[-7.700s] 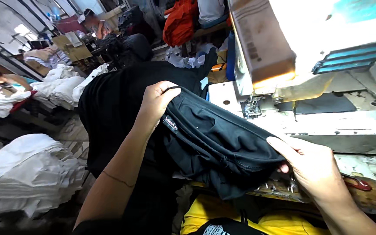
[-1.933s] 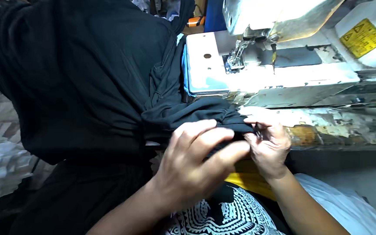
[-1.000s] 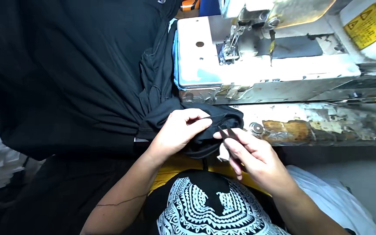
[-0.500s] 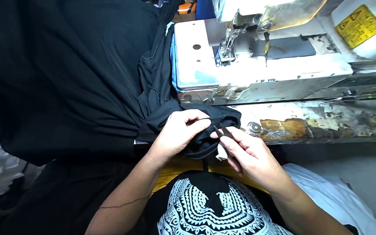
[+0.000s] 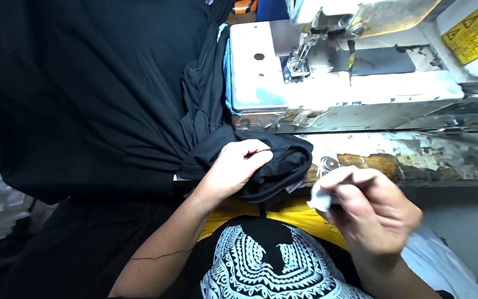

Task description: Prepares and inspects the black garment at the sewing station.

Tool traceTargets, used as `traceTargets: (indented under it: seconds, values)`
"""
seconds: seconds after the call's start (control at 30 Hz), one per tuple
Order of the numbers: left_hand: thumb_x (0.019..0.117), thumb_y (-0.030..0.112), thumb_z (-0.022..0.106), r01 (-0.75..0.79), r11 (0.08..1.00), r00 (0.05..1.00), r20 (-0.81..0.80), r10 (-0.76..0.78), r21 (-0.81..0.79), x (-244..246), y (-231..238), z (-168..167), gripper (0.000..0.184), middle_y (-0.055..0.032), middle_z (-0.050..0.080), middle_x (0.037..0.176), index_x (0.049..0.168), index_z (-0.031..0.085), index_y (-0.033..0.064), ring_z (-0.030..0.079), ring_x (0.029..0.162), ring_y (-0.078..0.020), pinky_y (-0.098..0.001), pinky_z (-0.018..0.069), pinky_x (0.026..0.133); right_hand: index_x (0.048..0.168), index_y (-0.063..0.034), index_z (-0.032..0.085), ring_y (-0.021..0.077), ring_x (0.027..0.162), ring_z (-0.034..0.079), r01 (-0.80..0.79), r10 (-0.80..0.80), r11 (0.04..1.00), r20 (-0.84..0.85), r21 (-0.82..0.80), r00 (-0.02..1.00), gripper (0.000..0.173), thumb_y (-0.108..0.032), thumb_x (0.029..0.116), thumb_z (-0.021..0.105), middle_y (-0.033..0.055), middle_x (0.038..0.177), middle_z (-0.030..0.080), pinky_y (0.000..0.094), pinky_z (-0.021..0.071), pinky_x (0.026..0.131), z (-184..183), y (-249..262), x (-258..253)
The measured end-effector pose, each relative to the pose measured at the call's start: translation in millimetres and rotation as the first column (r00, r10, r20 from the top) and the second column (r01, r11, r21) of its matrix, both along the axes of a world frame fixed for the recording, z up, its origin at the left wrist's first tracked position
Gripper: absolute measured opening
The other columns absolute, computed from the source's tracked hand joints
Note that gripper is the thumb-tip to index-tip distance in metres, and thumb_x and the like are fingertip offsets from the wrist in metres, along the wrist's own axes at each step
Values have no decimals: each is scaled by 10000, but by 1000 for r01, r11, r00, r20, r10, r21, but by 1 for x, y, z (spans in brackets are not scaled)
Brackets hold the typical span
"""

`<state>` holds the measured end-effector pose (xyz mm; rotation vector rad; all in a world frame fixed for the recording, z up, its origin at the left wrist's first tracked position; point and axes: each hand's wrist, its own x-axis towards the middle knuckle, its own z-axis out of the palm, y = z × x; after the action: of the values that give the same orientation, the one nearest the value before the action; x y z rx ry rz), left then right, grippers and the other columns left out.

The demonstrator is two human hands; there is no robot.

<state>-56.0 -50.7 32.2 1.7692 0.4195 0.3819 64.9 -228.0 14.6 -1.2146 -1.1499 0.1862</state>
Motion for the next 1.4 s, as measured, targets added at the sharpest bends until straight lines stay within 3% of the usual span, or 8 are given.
traceTargets:
  seconds: [0.1, 0.2, 0.83, 1.0, 1.1, 1.17, 1.27, 1.4]
  values:
    - [1007, 68, 586, -4, 998, 999, -35, 2, -69, 1, 2, 6, 191, 14, 591, 674, 847, 688, 43, 530, 593, -13, -159, 417, 541, 1061, -33, 680, -104, 574, 486, -29, 20, 969, -40, -247, 999, 256, -173, 1077, 467, -100, 749, 603, 71, 414, 493, -9, 5, 0]
    - [1012, 81, 574, 2, 996, 999, -43, -6, -85, 1, 1, 6, 187, 18, 597, 687, 869, 691, 48, 540, 606, -14, -164, 429, 550, 1060, -28, 694, -99, 560, 467, -36, 22, 926, -42, -375, 999, 272, -172, 1066, 464, -94, 720, 586, 70, 394, 496, -15, 7, -6]
    - [1006, 75, 576, 9, 998, 1000, -25, -10, -62, 1, 0, 4, 187, 17, 597, 682, 861, 692, 50, 534, 594, -11, -154, 418, 535, 1053, -54, 707, -104, 553, 457, -10, -7, 908, -39, -419, 999, 271, -181, 1056, 468, -103, 705, 577, 63, 382, 500, -18, 11, -9]
    - [991, 66, 575, 79, 994, 997, 1, -79, -76, 0, 1, 4, 181, 27, 592, 671, 852, 689, 49, 536, 599, 0, -148, 423, 547, 1045, -17, 683, -103, 587, 485, -112, 95, 958, -77, -263, 993, 253, -154, 1070, 472, -84, 747, 609, 66, 407, 515, -22, 11, -8]
    - [988, 72, 591, 96, 995, 995, 0, -96, 8, 0, 1, -2, 163, 38, 585, 671, 863, 692, 46, 524, 599, 17, -141, 422, 556, 1032, -77, 639, -57, 758, 619, -218, 216, 976, 63, 16, 974, 270, -254, 1106, 448, -35, 878, 677, 99, 511, 668, -19, 2, -4]
    - [994, 83, 594, 84, 995, 996, -6, -84, 46, 0, 1, -5, 165, 38, 578, 672, 864, 689, 47, 517, 596, 18, -141, 414, 550, 1051, -114, 647, -6, 831, 656, -246, 237, 967, 111, 72, 965, 274, -300, 1108, 453, -24, 923, 685, 140, 538, 735, -8, -6, 0]
    - [999, 70, 588, 78, 997, 997, -7, -78, 15, 1, 1, -3, 169, 26, 579, 665, 866, 687, 36, 516, 583, 6, -143, 408, 535, 1014, -59, 672, -115, 672, 560, -123, 125, 988, 8, -90, 992, 259, -218, 1090, 481, -78, 851, 680, 59, 466, 581, -11, 1, 4]
    - [1001, 74, 584, 59, 998, 998, -23, -59, -13, 0, 0, -1, 176, 29, 584, 663, 864, 690, 44, 518, 578, 3, -147, 408, 529, 1023, -16, 693, -115, 565, 469, -75, 67, 940, -35, -332, 997, 260, -160, 1061, 479, -93, 725, 598, 59, 400, 503, -21, 4, -2]
